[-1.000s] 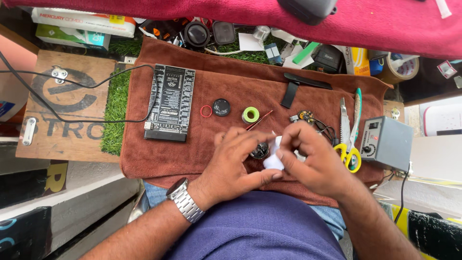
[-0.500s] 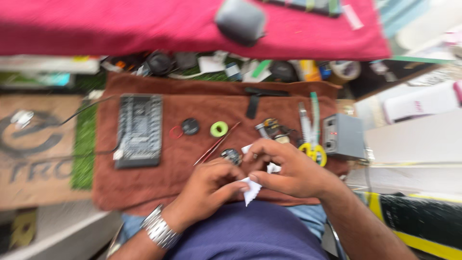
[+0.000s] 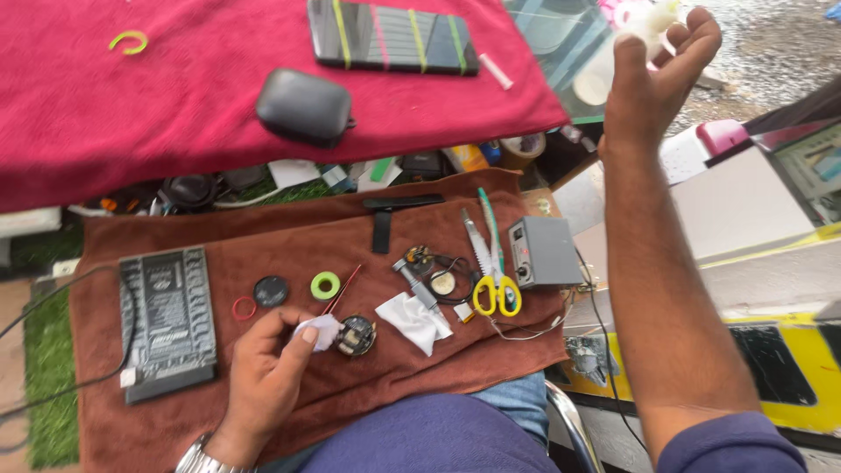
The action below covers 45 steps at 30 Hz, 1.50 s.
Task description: The person uses a soldering iron and tweezers to work on the internal circuit board of a disassembled smartwatch. They apply solder to specific points on the board, wipe the area with a tissue, and inspect the components closely throughout the process.
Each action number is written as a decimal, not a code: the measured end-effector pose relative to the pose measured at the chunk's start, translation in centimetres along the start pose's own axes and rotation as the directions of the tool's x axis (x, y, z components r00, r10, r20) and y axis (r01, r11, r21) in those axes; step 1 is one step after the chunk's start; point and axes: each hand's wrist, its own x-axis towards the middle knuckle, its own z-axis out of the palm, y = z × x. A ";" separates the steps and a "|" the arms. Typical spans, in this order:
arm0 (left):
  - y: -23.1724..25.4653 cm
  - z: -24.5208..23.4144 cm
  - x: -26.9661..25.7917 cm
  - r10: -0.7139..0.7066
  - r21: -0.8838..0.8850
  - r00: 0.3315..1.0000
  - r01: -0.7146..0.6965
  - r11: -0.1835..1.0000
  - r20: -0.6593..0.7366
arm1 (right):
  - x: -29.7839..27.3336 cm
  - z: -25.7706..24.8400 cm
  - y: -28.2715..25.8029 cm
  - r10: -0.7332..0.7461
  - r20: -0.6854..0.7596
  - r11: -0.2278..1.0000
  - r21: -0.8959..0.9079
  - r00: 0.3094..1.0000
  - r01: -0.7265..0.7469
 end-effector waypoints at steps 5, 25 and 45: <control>1.2 0.2 0.0 0.031 -0.124 0.999 -0.032 0.992 -0.010 | -2.0 -0.3 3.1 -0.048 0.211 0.929 0.368 0.976 -0.033; 2.2 2.9 -2.0 -0.411 -0.443 0.907 0.407 0.799 0.093 | -20.8 -1.7 -23.0 -0.004 0.796 0.987 -0.093 0.606 0.129; 1.9 2.5 -1.7 -0.346 -0.417 0.906 0.420 0.806 0.245 | -20.1 -1.9 -23.5 -0.082 0.798 0.898 -0.201 0.597 0.391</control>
